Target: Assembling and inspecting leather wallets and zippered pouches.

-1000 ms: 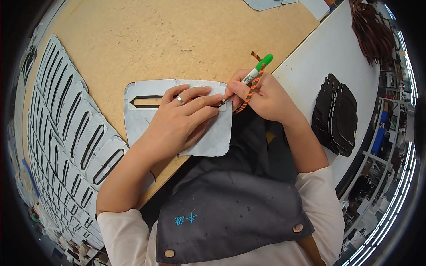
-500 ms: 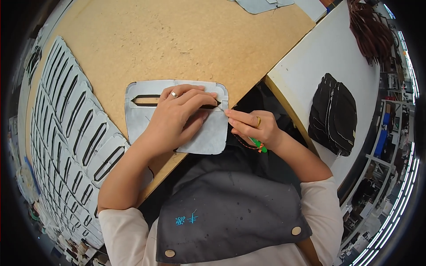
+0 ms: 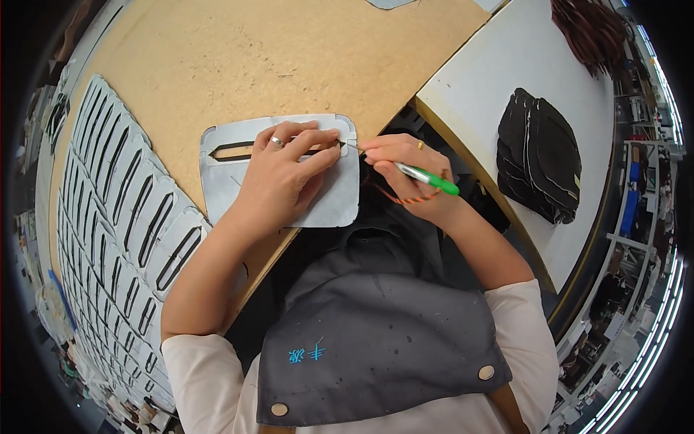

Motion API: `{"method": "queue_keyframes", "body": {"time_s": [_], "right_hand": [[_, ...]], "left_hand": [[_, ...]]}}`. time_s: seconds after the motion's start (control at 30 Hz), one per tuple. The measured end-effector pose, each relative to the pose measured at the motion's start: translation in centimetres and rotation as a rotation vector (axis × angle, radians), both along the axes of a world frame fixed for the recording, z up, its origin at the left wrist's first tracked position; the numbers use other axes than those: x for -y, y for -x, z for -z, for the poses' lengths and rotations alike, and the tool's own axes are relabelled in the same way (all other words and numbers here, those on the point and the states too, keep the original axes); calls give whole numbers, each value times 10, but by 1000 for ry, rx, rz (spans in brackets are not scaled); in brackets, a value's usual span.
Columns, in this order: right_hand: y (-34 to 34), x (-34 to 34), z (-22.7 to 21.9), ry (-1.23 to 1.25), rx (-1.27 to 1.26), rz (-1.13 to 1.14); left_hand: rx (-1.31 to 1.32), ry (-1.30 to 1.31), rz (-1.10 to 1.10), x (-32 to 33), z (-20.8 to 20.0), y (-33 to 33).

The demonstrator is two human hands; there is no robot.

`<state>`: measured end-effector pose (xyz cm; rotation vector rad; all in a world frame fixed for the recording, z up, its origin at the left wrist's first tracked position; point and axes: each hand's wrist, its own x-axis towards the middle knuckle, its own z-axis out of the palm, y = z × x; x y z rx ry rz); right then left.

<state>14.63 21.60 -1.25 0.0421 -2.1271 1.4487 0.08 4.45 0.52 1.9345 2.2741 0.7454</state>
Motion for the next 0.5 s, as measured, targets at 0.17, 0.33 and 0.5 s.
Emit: {"method": "queue_keyframes", "body": {"time_s": [0.17,0.33,0.5], "right_hand": [[-2,2,19,64,123,39],[-5,0,6,29,201,29],[-5,-1,-3,125,166,70]], "left_hand": [[-102,-67,65,0,1,-4],[294,-127,-38,5,1,0],[227,-66,-22,5,1,-2]]}}
